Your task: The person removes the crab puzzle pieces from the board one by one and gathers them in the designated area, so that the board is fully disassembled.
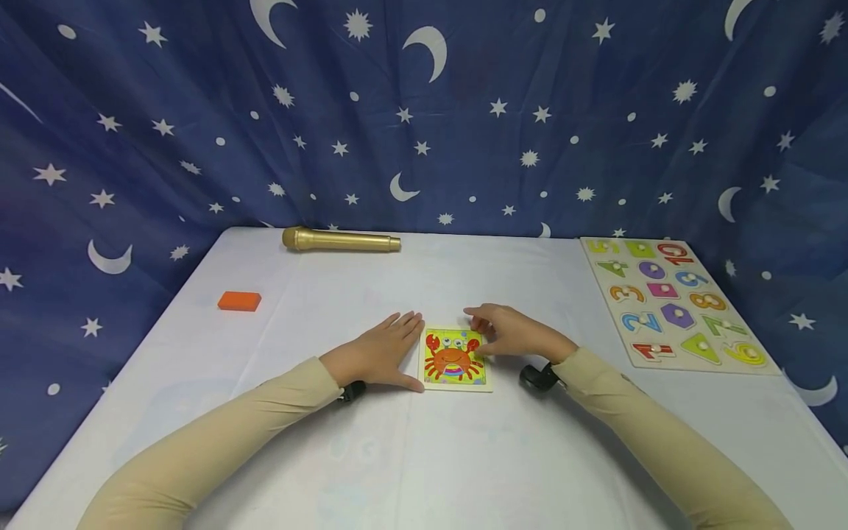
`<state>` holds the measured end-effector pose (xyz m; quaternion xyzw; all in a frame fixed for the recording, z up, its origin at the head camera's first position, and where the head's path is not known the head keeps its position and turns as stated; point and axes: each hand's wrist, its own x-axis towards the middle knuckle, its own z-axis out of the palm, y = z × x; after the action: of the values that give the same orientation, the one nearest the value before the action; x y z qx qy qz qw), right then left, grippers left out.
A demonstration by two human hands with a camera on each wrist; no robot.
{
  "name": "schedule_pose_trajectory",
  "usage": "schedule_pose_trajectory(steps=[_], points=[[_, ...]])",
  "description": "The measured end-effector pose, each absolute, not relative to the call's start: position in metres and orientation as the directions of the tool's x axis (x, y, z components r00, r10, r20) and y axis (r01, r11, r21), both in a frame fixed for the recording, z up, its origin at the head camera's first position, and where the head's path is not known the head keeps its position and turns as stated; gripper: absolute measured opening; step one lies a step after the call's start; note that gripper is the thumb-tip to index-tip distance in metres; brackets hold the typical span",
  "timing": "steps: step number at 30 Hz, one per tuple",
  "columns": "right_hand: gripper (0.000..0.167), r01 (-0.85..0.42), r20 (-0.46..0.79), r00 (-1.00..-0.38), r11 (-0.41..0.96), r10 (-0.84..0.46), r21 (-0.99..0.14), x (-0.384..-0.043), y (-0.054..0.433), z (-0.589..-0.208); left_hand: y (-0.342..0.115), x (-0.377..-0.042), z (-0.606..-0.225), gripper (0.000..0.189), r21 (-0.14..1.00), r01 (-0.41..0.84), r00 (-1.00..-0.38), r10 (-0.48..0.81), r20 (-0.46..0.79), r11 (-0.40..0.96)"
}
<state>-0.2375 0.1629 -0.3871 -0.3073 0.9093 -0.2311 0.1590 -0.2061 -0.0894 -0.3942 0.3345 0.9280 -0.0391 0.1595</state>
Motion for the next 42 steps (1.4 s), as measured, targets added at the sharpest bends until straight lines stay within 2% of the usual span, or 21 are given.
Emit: schedule_pose_trajectory(steps=[8,16,21,24,28,33,42], points=[[0.045,-0.506,-0.136,-0.739,0.677,-0.660,-0.535,-0.252,0.157,-0.391,-0.090,-0.206,-0.393,0.111,0.037,0.630,-0.726,0.605,-0.327,0.776],[0.024,-0.539,-0.103,-0.660,0.564,-0.744,-0.626,-0.262,0.155,-0.391,-0.090,-0.206,-0.392,0.111,0.037,0.630,-0.726,0.605,-0.327,0.776],[0.014,-0.502,-0.174,-0.674,0.618,-0.718,-0.605,-0.265,0.144,-0.393,-0.090,-0.206,-0.391,0.111,0.049,0.634,-0.720,0.613,-0.325,0.771],[0.015,-0.510,-0.171,-0.684,0.633,-0.709,-0.582,-0.264,0.134,-0.393,-0.090,-0.206,-0.391,0.111,0.054,0.634,-0.720,0.614,-0.325,0.772],[0.027,-0.519,-0.143,-0.690,0.622,-0.710,-0.587,-0.262,0.122,-0.390,-0.090,-0.206,-0.391,0.111,0.048,0.630,-0.721,0.607,-0.335,0.775],[0.035,-0.499,-0.166,-0.692,0.632,-0.702,-0.593,-0.258,0.115,-0.384,-0.090,-0.206,-0.392,0.111,0.048,0.631,-0.720,0.607,-0.336,0.775],[0.038,-0.511,-0.182,-0.694,0.655,-0.697,-0.557,-0.252,0.112,-0.378,-0.090,-0.207,-0.394,0.111,0.048,0.632,-0.721,0.610,-0.329,0.773]])
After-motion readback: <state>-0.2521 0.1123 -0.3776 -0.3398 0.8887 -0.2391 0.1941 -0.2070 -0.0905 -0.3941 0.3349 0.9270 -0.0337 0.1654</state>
